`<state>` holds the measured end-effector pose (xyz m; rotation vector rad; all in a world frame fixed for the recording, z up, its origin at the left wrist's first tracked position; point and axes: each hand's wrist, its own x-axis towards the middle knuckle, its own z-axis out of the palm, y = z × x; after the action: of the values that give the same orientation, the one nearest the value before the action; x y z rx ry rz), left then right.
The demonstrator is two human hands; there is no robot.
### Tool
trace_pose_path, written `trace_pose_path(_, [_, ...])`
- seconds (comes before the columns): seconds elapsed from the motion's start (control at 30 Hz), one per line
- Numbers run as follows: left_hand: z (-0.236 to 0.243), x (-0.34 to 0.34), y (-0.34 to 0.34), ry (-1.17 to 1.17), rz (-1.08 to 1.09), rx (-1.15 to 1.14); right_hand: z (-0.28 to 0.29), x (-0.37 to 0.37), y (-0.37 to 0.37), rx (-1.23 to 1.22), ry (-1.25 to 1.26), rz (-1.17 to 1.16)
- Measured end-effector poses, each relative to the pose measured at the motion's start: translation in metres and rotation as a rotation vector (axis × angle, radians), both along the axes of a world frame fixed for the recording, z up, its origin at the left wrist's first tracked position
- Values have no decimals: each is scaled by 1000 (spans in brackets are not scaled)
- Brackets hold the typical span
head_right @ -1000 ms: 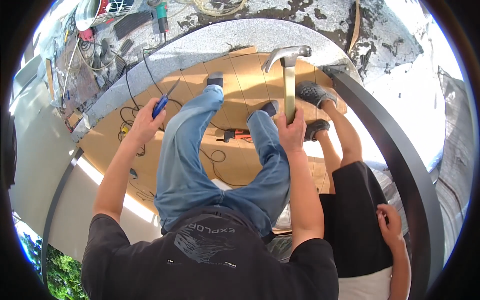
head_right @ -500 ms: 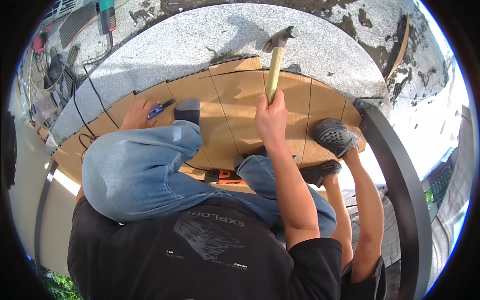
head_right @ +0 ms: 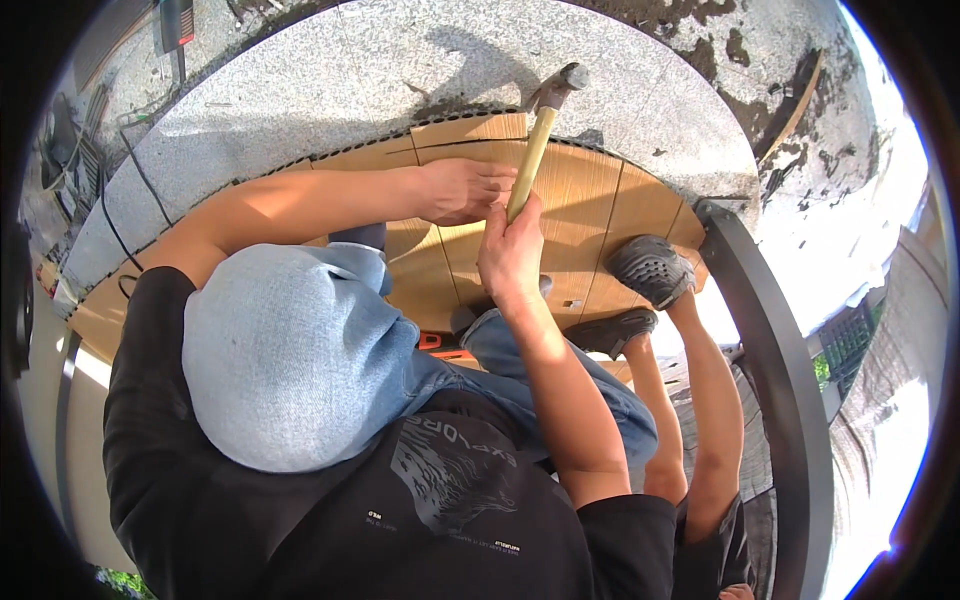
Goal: The person fits interlocking flooring planks together, using a hammer to tap them into place and a power tool to trim an edge.
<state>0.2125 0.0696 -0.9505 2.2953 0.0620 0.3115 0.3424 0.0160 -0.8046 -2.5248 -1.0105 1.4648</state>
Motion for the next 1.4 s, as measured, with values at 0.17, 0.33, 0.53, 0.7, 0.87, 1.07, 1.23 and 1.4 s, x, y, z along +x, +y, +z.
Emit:
trace_pose_path(0.17, [-4, 18, 12, 5, 49, 51, 2, -19, 7, 54, 96, -52])
trace_pose_path(0.33, [5, 15, 23, 26, -36, -125, 25, -42, 33, -79, 285, -476])
trace_pose_path(0.53, [5, 15, 24, -139, 95, -209, 63, -36, 90, -206, 414, -735])
trace_pose_path(0.7, [6, 15, 29, -104, 76, -152, 68, -33, 94, -218, 436, -750])
trace_pose_path(0.87, [5, 14, 25, -191, 179, -56, 77, -11, 101, -244, 537, -868])
trace_pose_path(1.07, [-5, 15, 23, -352, 227, -125, 87, -21, 116, -282, 558, -940])
trace_pose_path(1.23, [-4, 9, 26, -329, 189, -138, 86, -26, 118, -270, 588, -1040])
trace_pose_path(1.4, [-2, 9, 27, -298, 192, -86, 85, -38, 127, -268, 534, -1074])
